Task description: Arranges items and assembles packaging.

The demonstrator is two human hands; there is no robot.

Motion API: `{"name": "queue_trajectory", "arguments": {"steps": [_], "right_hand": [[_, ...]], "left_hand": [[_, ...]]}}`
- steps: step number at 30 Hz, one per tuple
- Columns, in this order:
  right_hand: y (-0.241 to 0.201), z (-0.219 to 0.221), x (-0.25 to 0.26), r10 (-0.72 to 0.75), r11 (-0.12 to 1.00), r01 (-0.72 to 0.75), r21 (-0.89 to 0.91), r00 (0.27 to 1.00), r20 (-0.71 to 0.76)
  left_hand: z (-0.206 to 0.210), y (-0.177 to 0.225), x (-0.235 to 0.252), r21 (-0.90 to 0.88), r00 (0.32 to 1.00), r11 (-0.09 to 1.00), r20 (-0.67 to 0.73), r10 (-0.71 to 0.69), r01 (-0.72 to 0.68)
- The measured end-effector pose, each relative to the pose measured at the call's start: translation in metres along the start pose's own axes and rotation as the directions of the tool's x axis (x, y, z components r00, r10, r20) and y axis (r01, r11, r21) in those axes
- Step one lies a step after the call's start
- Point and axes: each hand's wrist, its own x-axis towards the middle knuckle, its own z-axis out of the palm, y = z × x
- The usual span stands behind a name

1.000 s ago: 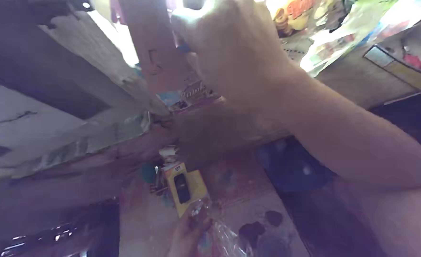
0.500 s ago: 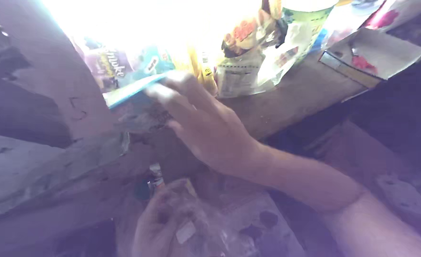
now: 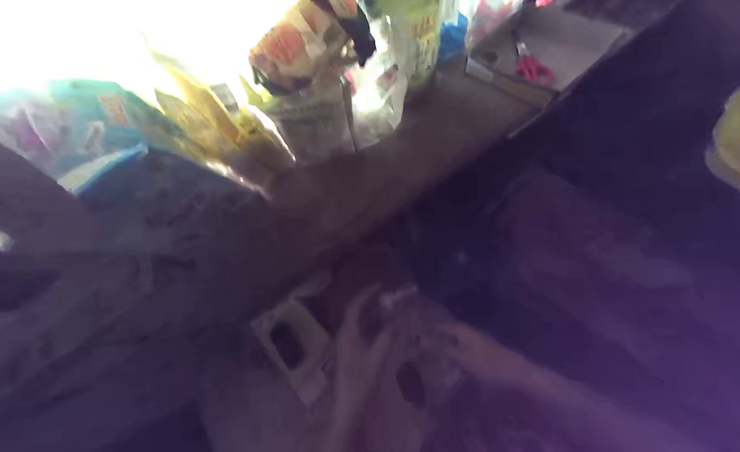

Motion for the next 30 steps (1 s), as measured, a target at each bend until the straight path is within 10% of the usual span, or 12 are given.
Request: {"name": "queue_trajectory", "arguments": {"steps": [5,17,25,30], "right_hand": [[-0.009,0.0,-0.016,-0.243,0.967,0.254,0.016,0.941,-0.237],[0.031,0.02,-0.085,-0.403,0.816,0.572,0.086,0.669,-0.625],[0.069,-0.02,-0.162,-0.412,0.865,0.501,-0.007,0.703,-0.58],[0.099,-0.041,-0.211,-0.349,0.926,0.371,-0.076,0.759,-0.549]], "left_hand": [[0.016,0.02,0.011,-0.312,0.995,0.946,0.068,-0.073,0.091],[0.084,0.041,-0.048,-0.392,0.963,0.918,0.22,0.159,-0.062],[0.124,0.049,-0.088,-0.365,0.898,0.924,0.435,0.061,0.114],[0.171,0.04,-0.115,-0.314,0.945,0.942,0.328,-0.01,0.119]]}}
